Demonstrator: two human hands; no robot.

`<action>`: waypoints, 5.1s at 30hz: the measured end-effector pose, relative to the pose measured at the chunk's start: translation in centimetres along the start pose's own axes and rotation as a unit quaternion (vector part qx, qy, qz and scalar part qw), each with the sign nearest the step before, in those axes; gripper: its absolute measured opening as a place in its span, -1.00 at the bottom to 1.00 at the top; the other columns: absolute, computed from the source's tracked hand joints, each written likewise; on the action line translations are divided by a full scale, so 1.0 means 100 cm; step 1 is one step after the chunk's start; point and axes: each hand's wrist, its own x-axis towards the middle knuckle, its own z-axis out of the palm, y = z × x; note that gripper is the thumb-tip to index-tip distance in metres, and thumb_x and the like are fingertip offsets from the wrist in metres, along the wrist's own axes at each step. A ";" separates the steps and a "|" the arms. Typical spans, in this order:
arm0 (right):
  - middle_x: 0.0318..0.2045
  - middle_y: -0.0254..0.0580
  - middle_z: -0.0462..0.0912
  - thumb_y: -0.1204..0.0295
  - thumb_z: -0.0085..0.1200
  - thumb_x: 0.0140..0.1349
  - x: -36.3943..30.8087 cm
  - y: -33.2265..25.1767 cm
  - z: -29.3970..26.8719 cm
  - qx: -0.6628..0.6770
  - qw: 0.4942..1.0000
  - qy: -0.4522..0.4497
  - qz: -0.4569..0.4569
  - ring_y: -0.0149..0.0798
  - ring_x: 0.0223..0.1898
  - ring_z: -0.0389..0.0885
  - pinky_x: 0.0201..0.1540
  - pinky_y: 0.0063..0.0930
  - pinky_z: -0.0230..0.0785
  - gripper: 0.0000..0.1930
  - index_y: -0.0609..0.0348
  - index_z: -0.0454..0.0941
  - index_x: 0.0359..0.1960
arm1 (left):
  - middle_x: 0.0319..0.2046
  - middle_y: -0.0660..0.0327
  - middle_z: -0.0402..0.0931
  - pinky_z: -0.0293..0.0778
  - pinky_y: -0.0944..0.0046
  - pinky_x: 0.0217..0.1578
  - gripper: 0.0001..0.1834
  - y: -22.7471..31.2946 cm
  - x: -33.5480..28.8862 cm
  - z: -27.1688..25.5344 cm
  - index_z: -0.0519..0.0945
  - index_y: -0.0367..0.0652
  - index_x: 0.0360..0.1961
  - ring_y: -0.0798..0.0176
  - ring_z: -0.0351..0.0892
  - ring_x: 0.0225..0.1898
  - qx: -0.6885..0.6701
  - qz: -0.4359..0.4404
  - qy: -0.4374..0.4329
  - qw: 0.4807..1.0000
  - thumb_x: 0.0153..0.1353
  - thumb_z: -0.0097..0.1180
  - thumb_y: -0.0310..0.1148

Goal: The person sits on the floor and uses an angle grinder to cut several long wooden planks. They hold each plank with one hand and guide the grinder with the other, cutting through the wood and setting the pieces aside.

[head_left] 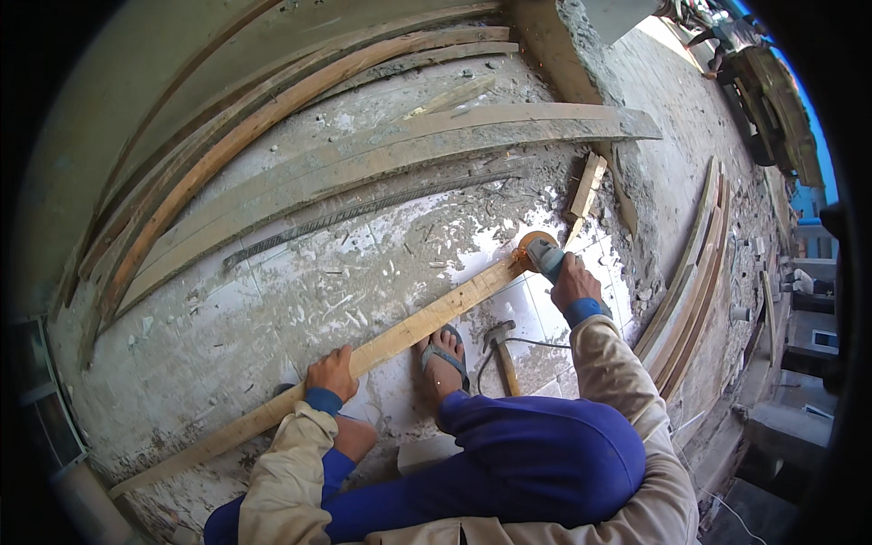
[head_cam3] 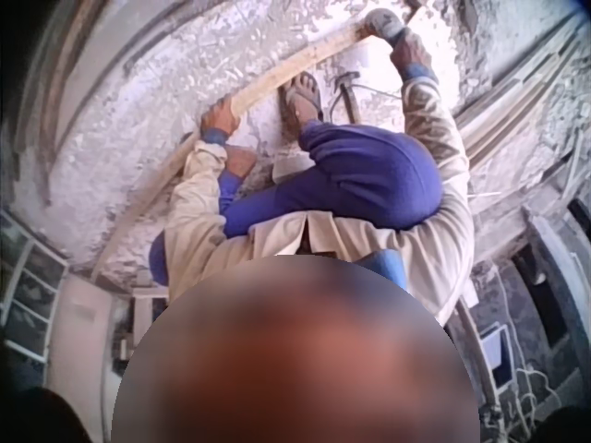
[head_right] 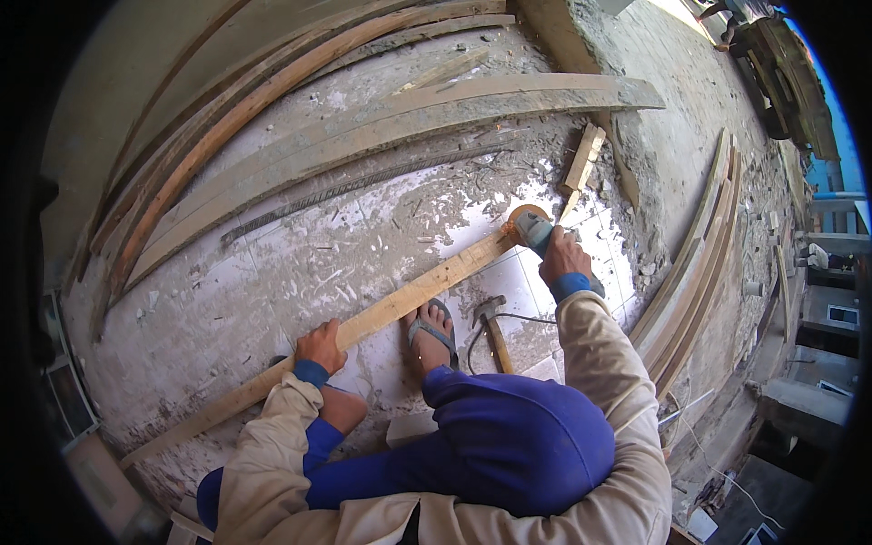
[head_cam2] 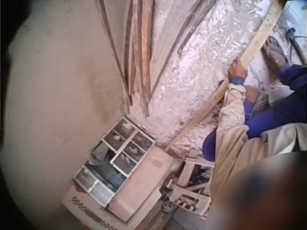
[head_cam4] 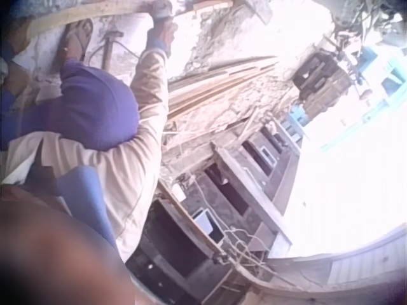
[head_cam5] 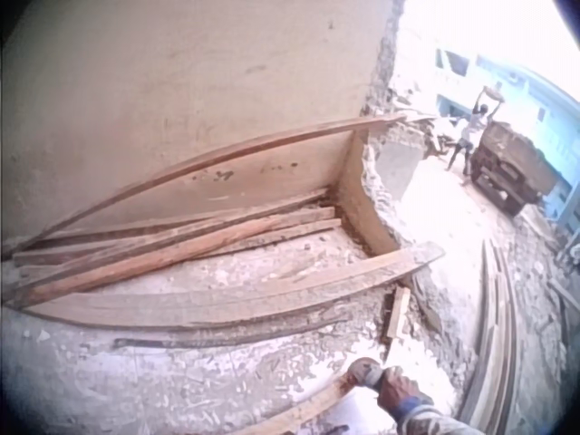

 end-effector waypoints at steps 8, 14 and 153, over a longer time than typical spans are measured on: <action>-0.10 0.20 0.74 0.30 0.43 0.07 0.004 0.008 0.010 0.044 0.996 -0.047 0.055 0.27 -0.06 0.75 0.00 0.10 0.59 -0.40 0.16 0.41 0.12 | -0.13 -0.01 0.67 0.66 -0.19 -0.10 -0.49 0.003 0.000 -0.004 0.47 -0.06 0.01 -0.22 0.74 -0.10 0.003 -0.008 -0.012 1.000 0.02 0.39 -0.34; -0.12 0.22 0.78 0.20 0.48 -0.16 0.013 0.033 0.049 0.329 0.929 -0.051 0.161 0.15 -0.09 0.79 0.06 -0.12 0.62 -0.25 0.33 0.53 0.11 | -0.01 0.00 0.62 0.60 -0.17 0.06 -0.42 0.005 0.002 -0.013 0.51 -0.07 0.09 -0.21 0.66 0.07 -0.013 -0.046 -0.055 0.997 -0.01 0.41 -0.35; -0.08 0.11 0.76 0.27 0.37 0.03 -0.004 -0.033 0.018 0.168 0.979 -0.040 0.104 0.26 -0.05 0.76 0.01 0.06 0.61 -0.42 0.14 0.44 0.09 | 0.40 0.35 0.47 0.19 -0.37 0.44 -0.16 -0.023 0.066 -0.011 0.44 0.15 0.44 0.10 0.37 0.46 0.007 -0.090 0.155 0.984 0.11 0.48 -0.47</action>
